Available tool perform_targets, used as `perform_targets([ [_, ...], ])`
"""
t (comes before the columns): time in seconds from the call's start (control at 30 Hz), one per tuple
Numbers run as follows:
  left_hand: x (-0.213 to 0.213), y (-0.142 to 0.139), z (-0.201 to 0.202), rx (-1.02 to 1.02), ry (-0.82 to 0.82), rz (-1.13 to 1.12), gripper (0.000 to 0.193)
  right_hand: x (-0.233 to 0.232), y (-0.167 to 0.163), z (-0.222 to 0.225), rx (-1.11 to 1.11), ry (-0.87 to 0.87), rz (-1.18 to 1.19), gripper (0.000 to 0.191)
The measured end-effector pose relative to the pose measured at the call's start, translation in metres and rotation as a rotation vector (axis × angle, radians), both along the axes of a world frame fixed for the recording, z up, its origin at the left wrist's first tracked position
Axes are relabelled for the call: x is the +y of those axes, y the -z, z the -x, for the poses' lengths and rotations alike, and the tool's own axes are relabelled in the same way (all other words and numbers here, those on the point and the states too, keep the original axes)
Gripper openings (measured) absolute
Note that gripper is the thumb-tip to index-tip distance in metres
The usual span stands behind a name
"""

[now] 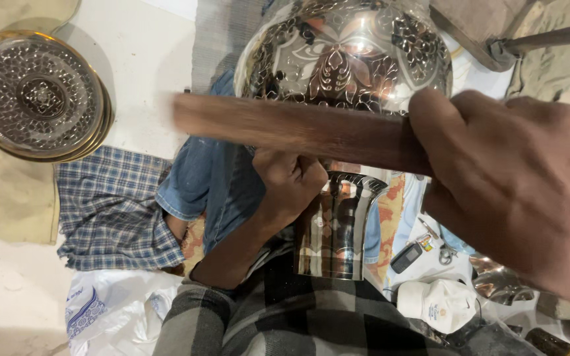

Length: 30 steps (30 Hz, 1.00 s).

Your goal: The person holds a large, ornate metal vessel on their lap and uses a wooden mallet to repeatedly strike a small tool placed against the vessel's surface. They adjust the tool and vessel position occasionally while continuing the repetitive striking action.

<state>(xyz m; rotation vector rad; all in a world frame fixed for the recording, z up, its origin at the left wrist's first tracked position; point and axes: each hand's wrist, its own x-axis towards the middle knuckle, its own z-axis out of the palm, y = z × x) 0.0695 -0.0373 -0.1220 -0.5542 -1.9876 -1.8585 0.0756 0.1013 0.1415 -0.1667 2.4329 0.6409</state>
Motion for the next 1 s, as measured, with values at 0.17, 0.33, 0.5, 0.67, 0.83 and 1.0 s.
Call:
perform_targets([
  [0.17,-0.01,-0.009,0.006,0.014,0.18,-0.01,0.008,0.013,0.004,-0.01,0.072,0.077,0.141,0.025],
  [0.33,-0.017,-0.022,0.026,0.15,0.29,0.131,0.024,0.038,0.013,-0.036,0.175,0.178,0.287,0.035],
  [0.5,-0.018,-0.027,0.054,0.379,0.535,0.195,0.018,0.073,0.061,-0.07,0.436,0.215,0.47,0.043],
  [0.67,-0.016,-0.034,0.068,0.371,0.699,0.178,0.03,0.085,0.099,-0.099,0.551,0.298,0.744,0.039],
  [0.83,-0.011,-0.036,0.072,0.36,0.77,0.432,0.045,0.076,0.095,-0.102,0.63,0.338,0.735,0.03],
  [1.0,-0.016,-0.029,0.064,0.338,0.707,0.454,0.052,0.07,0.085,-0.096,0.625,0.367,0.892,0.029],
])
